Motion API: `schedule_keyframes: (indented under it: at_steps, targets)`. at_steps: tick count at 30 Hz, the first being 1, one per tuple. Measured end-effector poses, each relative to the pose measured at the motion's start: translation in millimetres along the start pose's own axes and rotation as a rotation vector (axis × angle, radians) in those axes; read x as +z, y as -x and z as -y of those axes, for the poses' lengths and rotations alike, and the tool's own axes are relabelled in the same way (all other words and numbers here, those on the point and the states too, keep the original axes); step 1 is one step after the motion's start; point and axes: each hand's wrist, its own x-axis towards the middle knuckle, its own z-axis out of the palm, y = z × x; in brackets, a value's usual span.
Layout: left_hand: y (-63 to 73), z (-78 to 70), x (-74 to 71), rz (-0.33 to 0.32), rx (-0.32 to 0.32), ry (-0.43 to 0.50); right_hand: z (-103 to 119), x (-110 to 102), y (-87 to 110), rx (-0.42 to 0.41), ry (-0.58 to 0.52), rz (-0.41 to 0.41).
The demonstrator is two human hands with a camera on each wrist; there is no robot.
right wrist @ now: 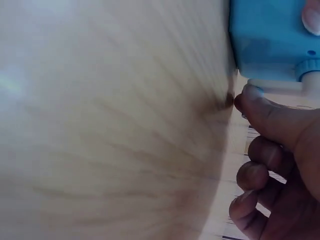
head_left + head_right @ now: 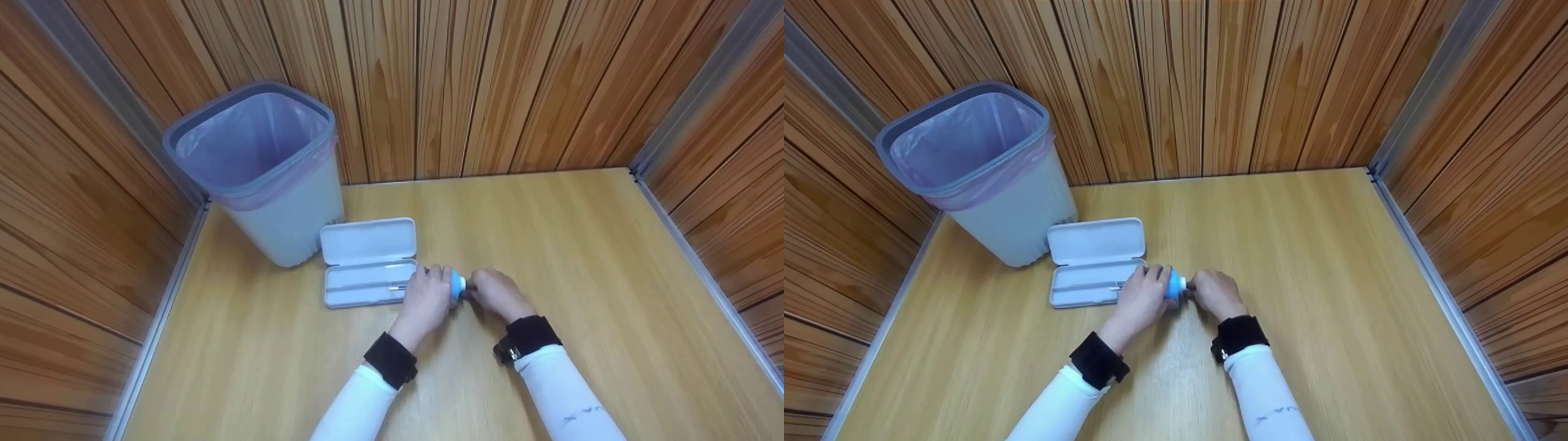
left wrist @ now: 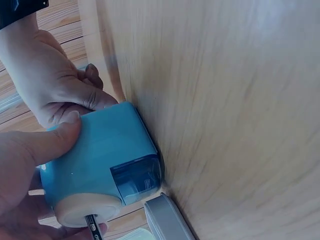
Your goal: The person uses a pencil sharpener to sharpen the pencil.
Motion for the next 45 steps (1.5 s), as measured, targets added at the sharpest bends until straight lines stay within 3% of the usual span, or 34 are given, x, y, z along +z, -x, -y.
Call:
schedule_keyframes:
  at_steps: [4, 8, 15, 23, 37, 45]
  targets:
    - [0.0, -0.2, 1.8, -0.035, -0.005, -0.026, 2.3, 3.0, 5.6, -0.028, -0.031, -0.015]
    - [0.9, -0.5, 2.1, -0.032, -0.013, -0.027, 4.4, 4.4, 12.5, -0.039, -0.081, -0.008]
    - [0.6, -3.7, -0.9, 0.000, -0.030, -0.024, 4.6, 0.1, 23.9, -0.179, -0.040, 0.000]
    - [-1.2, -5.8, -3.7, 0.052, -0.069, 0.032, 6.8, -3.9, 33.4, -0.179, -0.050, 0.025]
    - [-4.8, -4.5, -7.1, 0.090, -0.084, 0.081, 16.8, -9.9, 44.7, -0.152, -0.062, 0.051]
    - [-4.0, -5.2, -7.2, 0.066, -0.083, 0.061, 19.8, -12.7, 51.1, -0.240, -0.014, 0.012]
